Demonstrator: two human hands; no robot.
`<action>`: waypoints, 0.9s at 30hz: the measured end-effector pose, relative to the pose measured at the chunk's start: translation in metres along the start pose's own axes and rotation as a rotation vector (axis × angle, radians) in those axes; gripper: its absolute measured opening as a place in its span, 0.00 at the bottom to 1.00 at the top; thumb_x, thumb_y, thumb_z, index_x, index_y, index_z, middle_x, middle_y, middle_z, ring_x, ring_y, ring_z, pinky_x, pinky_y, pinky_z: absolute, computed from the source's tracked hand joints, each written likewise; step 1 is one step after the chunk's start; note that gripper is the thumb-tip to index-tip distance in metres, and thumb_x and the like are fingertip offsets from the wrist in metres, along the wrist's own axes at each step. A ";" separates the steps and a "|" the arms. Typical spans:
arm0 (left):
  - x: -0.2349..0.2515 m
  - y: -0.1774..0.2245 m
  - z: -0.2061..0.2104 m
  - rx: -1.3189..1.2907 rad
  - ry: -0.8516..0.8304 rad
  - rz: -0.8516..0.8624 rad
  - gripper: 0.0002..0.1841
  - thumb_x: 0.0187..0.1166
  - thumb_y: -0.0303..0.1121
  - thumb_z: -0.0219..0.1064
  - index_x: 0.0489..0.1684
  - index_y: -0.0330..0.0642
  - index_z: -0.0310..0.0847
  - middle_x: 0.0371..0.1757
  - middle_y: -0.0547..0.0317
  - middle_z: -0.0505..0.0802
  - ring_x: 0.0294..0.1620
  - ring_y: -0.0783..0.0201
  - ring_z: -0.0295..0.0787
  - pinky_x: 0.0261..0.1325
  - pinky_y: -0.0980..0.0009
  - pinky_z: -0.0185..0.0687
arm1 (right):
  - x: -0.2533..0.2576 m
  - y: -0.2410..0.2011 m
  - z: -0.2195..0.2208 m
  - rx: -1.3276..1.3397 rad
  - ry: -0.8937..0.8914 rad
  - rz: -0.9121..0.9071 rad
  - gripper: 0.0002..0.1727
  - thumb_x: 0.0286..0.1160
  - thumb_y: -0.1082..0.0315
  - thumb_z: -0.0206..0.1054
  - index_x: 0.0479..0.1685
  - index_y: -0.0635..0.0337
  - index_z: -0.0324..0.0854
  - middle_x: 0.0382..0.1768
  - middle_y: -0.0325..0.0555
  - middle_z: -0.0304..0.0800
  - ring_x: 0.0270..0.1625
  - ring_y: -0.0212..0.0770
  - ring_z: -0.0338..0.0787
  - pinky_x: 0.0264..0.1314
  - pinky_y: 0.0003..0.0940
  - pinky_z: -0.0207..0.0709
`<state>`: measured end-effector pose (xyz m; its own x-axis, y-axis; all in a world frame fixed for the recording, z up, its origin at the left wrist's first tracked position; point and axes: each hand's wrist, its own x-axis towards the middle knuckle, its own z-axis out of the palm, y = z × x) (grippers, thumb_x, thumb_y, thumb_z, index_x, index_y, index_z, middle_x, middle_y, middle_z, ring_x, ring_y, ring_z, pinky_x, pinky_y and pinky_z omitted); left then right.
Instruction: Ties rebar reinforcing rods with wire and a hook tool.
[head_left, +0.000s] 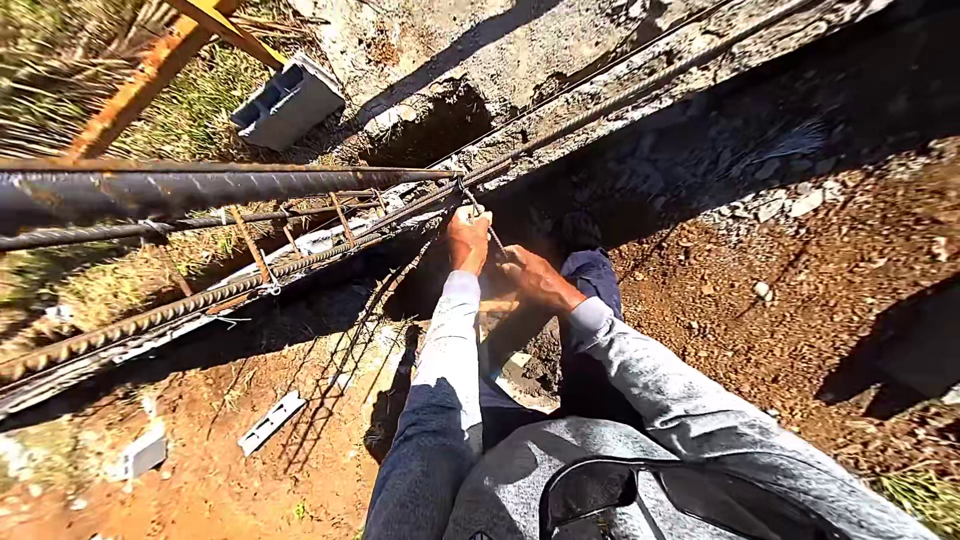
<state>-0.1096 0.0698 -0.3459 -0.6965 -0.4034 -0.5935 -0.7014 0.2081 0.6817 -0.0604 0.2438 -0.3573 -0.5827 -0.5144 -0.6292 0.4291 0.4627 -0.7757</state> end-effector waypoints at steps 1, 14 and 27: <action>0.000 0.002 -0.001 0.007 0.009 -0.006 0.15 0.78 0.36 0.72 0.57 0.37 0.84 0.40 0.52 0.94 0.33 0.62 0.91 0.40 0.62 0.91 | -0.003 -0.004 -0.004 0.132 -0.058 0.027 0.21 0.90 0.56 0.58 0.78 0.47 0.75 0.63 0.44 0.91 0.57 0.41 0.92 0.62 0.46 0.87; -0.012 0.006 0.017 0.003 0.075 -0.073 0.17 0.85 0.36 0.64 0.65 0.35 0.79 0.44 0.46 0.93 0.38 0.56 0.93 0.48 0.56 0.91 | -0.010 -0.009 -0.024 0.110 -0.099 0.150 0.21 0.91 0.52 0.57 0.75 0.49 0.76 0.61 0.49 0.90 0.54 0.46 0.93 0.56 0.48 0.88; -0.015 0.001 0.023 -0.129 0.066 -0.115 0.17 0.84 0.34 0.65 0.66 0.35 0.78 0.44 0.48 0.93 0.36 0.59 0.92 0.43 0.60 0.91 | 0.004 -0.006 -0.044 0.100 -0.246 0.242 0.18 0.91 0.58 0.59 0.74 0.49 0.77 0.57 0.53 0.91 0.44 0.50 0.94 0.44 0.48 0.90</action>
<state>-0.1035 0.0962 -0.3462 -0.5983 -0.4765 -0.6442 -0.7478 0.0432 0.6625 -0.0955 0.2711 -0.3529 -0.2777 -0.5628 -0.7786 0.6071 0.5253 -0.5962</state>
